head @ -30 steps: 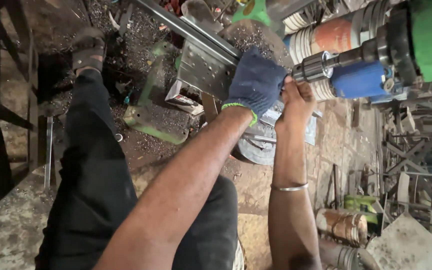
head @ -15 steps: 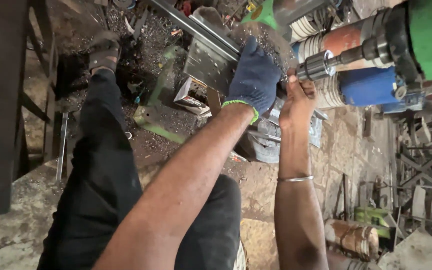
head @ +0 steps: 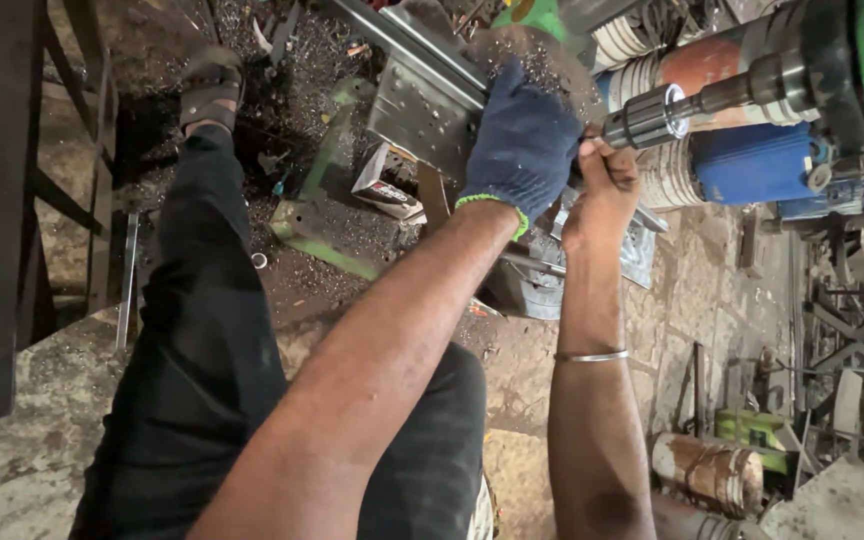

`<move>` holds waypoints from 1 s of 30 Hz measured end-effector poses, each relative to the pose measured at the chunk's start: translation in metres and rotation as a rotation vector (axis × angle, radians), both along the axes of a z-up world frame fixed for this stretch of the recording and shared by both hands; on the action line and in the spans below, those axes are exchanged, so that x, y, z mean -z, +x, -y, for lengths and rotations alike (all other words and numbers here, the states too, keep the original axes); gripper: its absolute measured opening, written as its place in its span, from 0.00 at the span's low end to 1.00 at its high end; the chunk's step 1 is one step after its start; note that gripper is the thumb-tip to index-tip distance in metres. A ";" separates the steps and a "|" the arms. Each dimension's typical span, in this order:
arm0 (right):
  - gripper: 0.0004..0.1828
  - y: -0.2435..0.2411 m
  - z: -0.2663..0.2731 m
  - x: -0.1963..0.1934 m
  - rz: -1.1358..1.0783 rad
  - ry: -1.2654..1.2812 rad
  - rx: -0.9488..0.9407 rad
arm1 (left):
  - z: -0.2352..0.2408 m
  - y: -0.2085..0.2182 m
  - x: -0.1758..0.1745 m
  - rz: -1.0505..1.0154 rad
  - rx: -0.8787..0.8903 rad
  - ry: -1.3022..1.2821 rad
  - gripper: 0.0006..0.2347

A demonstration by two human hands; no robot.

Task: The person works at a green drill press in a metal workshop, positioning a long metal rod and a flat metal strip on the machine table. They operate the drill press handle to drill holes, reposition the bar between holes, and use a wrench to tighten or adjust the workpiece and chuck.

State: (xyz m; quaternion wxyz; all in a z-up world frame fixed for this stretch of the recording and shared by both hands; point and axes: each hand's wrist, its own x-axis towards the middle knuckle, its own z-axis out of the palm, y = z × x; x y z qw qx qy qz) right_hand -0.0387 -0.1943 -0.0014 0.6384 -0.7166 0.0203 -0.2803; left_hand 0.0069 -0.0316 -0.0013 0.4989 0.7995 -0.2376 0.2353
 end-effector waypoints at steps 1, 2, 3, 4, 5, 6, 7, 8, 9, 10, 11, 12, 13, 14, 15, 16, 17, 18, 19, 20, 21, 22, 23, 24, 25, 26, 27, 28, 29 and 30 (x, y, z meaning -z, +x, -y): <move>0.09 0.001 0.003 0.002 0.049 -0.020 -0.031 | 0.000 0.000 0.000 -0.007 0.013 0.009 0.06; 0.08 0.001 0.005 0.003 0.097 -0.041 -0.062 | 0.000 -0.001 -0.001 -0.014 0.026 0.018 0.06; 0.08 0.002 0.008 0.004 0.092 -0.045 -0.062 | 0.003 0.000 0.001 -0.019 0.026 0.013 0.06; 0.07 0.003 0.010 0.005 0.081 -0.005 -0.045 | 0.006 0.001 0.003 0.017 -0.034 0.059 0.06; 0.07 0.005 0.011 0.006 0.069 0.036 -0.030 | 0.008 0.002 0.005 0.052 -0.096 0.106 0.06; 0.07 0.006 0.014 0.006 0.064 0.032 -0.033 | 0.008 0.003 0.004 0.046 -0.099 0.102 0.06; 0.07 0.006 0.016 0.007 0.082 0.034 -0.050 | 0.007 0.003 0.003 0.020 -0.053 0.128 0.07; 0.07 0.007 0.019 0.009 0.100 0.035 -0.067 | 0.006 0.004 0.003 -0.006 -0.008 0.153 0.07; 0.07 0.007 0.017 0.007 0.098 0.035 -0.066 | 0.005 0.004 0.003 -0.007 -0.007 0.153 0.07; 0.07 0.006 0.015 0.006 0.092 0.037 -0.057 | 0.005 0.003 0.004 0.016 -0.018 0.144 0.07; 0.08 0.006 0.013 0.005 0.086 0.040 -0.048 | 0.004 0.003 0.004 0.041 -0.030 0.137 0.07; 0.08 0.006 0.016 0.006 0.085 0.040 -0.048 | 0.001 0.002 0.003 0.041 -0.030 0.136 0.07; 0.07 0.007 0.020 0.008 0.101 0.031 -0.063 | -0.001 0.002 0.002 0.023 0.011 0.100 0.07; 0.07 0.007 0.023 0.010 0.118 0.023 -0.079 | -0.004 0.001 0.000 0.006 0.051 0.063 0.07; 0.07 0.007 0.022 0.010 0.118 0.022 -0.080 | -0.002 0.001 0.001 0.007 0.051 0.062 0.07; 0.06 0.007 0.021 0.009 0.115 0.038 -0.063 | -0.001 0.001 0.002 -0.004 0.062 0.032 0.07; 0.07 0.007 0.019 0.009 0.112 0.056 -0.047 | 0.000 0.001 0.003 -0.014 0.072 0.003 0.07; 0.07 0.006 0.017 0.007 0.113 0.058 -0.048 | 0.001 0.001 0.004 -0.013 0.071 0.005 0.07; 0.07 0.005 0.015 0.006 0.101 0.064 -0.035 | 0.001 0.000 0.005 0.001 0.042 0.008 0.06; 0.07 0.004 0.013 0.006 0.089 0.070 -0.023 | 0.002 0.000 0.005 0.015 0.014 0.011 0.06; 0.07 0.003 0.009 0.004 0.091 0.073 -0.020 | 0.000 -0.001 0.004 0.017 0.017 0.014 0.06; 0.07 0.002 0.006 0.002 0.089 0.072 -0.018 | -0.002 -0.003 0.002 0.011 0.034 -0.013 0.06; 0.07 0.001 0.002 0.001 0.086 0.072 -0.016 | -0.004 -0.003 0.000 0.005 0.051 -0.040 0.05; 0.07 0.002 0.006 0.004 0.088 0.075 -0.014 | -0.004 -0.004 -0.001 0.006 0.053 -0.037 0.05; 0.07 0.003 0.010 0.006 0.103 0.051 -0.041 | -0.004 -0.003 -0.002 -0.010 0.048 -0.020 0.06; 0.07 0.004 0.013 0.009 0.119 0.028 -0.068 | -0.004 -0.003 -0.002 -0.027 0.044 -0.003 0.06; 0.07 0.005 0.014 0.011 0.119 0.030 -0.068 | 0.000 -0.002 -0.001 -0.027 0.044 -0.001 0.06; 0.06 0.005 0.014 0.012 0.123 0.025 -0.050 | 0.003 -0.001 0.001 -0.012 0.022 0.026 0.06; 0.05 0.007 0.014 0.012 0.130 0.019 -0.033 | 0.005 0.001 0.002 0.006 -0.002 0.050 0.07; 0.05 0.006 0.012 0.011 0.132 0.020 -0.034 | 0.007 0.001 0.002 0.008 -0.003 0.051 0.07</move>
